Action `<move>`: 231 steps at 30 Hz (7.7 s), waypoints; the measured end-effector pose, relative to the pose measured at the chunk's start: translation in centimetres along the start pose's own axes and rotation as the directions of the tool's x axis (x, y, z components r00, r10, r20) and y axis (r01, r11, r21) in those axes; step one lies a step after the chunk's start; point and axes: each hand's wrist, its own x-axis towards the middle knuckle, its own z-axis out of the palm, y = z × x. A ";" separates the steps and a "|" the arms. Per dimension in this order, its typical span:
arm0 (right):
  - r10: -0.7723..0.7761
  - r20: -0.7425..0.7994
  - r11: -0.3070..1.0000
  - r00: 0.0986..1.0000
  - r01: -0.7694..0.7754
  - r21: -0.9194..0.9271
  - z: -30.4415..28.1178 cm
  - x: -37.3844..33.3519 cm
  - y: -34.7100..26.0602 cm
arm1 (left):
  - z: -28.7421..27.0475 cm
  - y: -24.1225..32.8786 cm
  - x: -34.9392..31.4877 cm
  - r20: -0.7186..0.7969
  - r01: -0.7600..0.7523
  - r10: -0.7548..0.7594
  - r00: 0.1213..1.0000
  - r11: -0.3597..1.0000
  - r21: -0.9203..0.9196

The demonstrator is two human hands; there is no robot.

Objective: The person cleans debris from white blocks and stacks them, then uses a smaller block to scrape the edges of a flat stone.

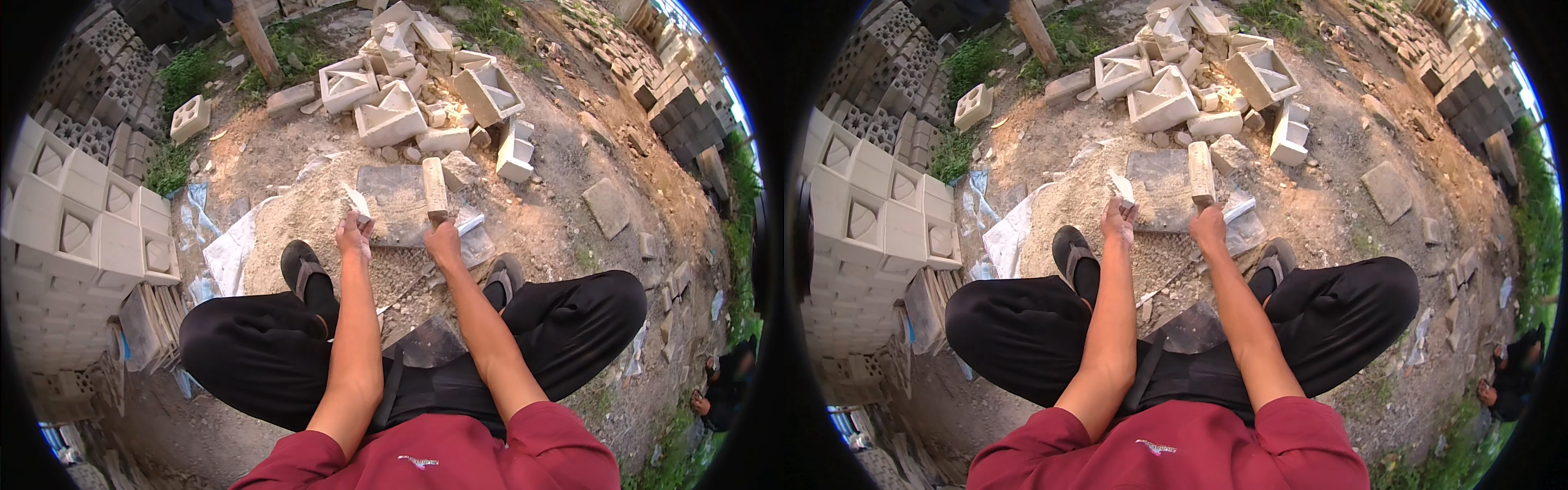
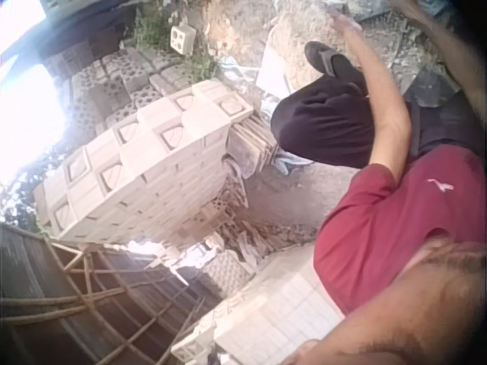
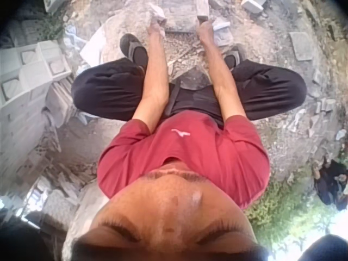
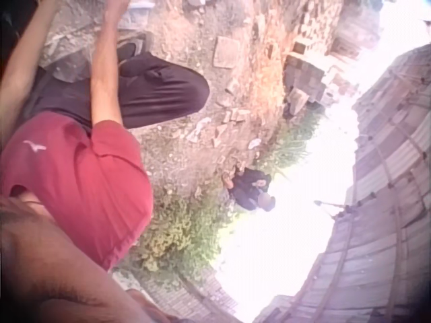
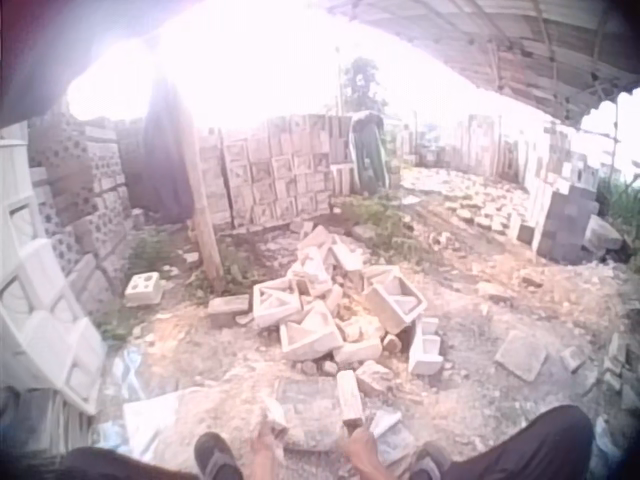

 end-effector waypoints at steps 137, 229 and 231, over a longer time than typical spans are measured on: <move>-0.144 -0.165 0.926 0.976 0.191 0.325 -2.2 4.1 -1.8 | 4.2 -6.1 -3.1 0.419 -0.403 -0.013 0.908 -0.304 0.863; -0.191 -0.044 0.960 0.981 0.196 0.202 -0.4 2.4 -2.0 | 3.3 -7.0 -4.7 0.253 -0.204 0.127 0.959 -0.307 0.930; -0.164 0.002 0.974 0.986 0.162 0.155 -0.2 2.2 -1.0 | 3.8 -7.3 -4.6 0.271 -0.231 0.104 0.957 -0.297 0.927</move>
